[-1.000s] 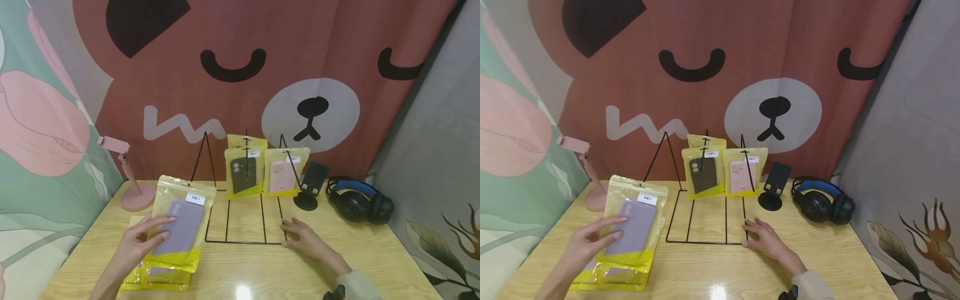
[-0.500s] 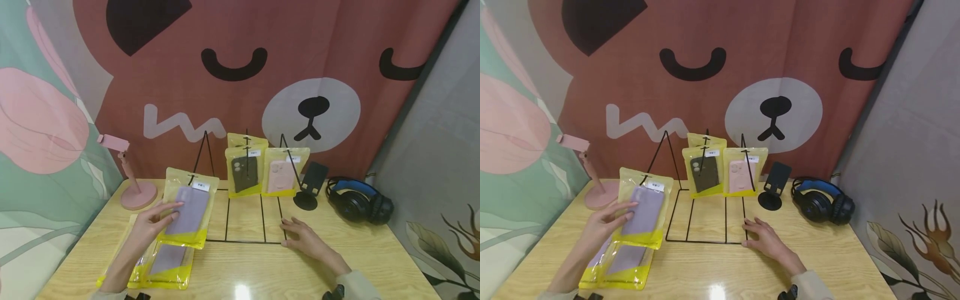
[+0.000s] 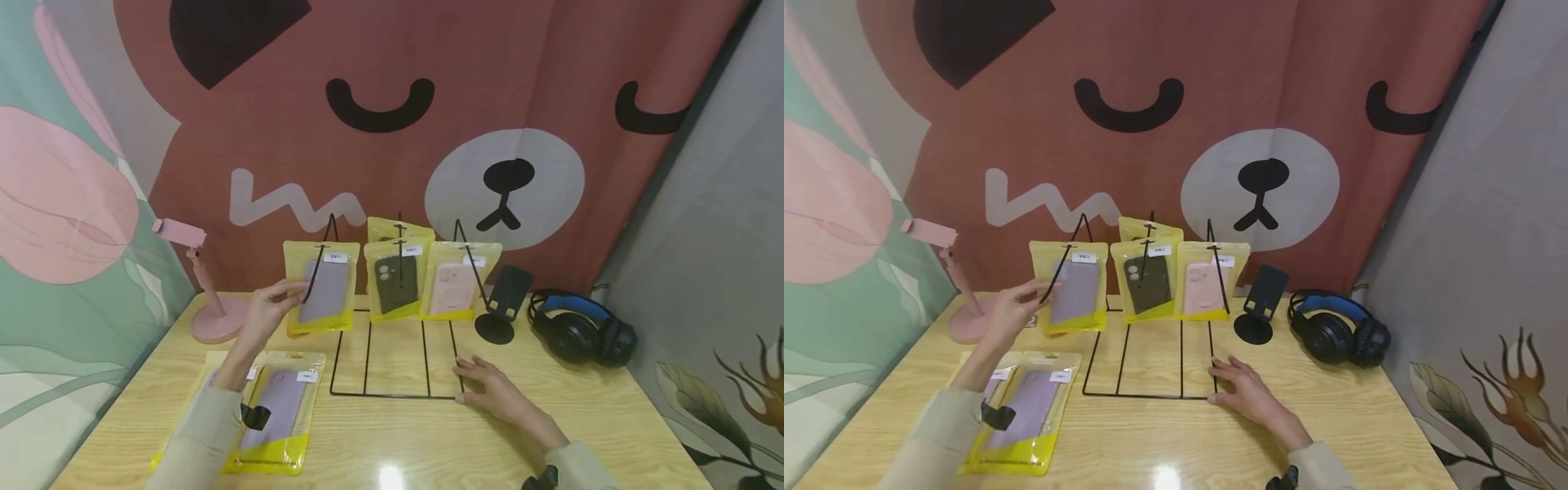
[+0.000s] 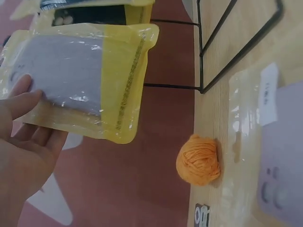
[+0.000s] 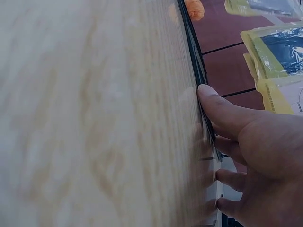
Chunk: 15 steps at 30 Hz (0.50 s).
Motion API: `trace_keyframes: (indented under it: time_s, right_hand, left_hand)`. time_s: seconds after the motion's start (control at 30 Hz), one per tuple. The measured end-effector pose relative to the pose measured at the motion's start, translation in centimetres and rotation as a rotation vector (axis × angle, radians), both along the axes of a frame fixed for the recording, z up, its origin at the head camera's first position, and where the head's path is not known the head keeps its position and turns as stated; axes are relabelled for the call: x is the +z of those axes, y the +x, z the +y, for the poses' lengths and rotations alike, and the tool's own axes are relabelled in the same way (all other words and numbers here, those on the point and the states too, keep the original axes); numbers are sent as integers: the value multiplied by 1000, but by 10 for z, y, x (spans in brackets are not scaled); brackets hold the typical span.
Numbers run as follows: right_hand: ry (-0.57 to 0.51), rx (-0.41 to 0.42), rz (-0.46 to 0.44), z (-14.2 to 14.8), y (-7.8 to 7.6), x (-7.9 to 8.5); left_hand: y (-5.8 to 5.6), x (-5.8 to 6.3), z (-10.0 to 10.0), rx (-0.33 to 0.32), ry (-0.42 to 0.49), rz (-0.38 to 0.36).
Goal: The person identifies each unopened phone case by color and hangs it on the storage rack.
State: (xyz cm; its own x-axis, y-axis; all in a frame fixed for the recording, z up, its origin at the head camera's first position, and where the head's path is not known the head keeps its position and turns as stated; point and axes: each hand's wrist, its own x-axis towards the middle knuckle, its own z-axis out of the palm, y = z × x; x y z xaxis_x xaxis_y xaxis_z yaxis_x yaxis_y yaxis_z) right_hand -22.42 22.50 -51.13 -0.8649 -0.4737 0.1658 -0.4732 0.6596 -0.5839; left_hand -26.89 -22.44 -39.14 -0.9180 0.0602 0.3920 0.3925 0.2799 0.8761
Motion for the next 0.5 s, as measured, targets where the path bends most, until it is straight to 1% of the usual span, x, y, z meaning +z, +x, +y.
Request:
trace_keyframes:
  time_s: [0.07,0.13,0.2,0.27,0.33,0.4,0.5]
  right_hand:
    - [-4,4,2,-1,0,0]
    - [-6,7,4,-2,-1,0]
    - [-9,10,2,-3,-1,0]
    - [-14,14,-9,-4,-1,-1]
    - [-20,19,-22,-5,0,-1]
    - [-24,23,-28,-7,1,-2]
    - [-21,31,-8,-8,2,-3]
  left_hand:
    - [-10,2,0,11,13,-5]
    - [-18,5,1,35,15,-31]
    - [-24,7,2,51,29,-55]
    - [-26,9,4,67,36,-86]
    - [-27,9,5,70,39,-116]
    - [-24,7,2,58,16,-132]
    - [-15,0,-8,26,-23,-107]
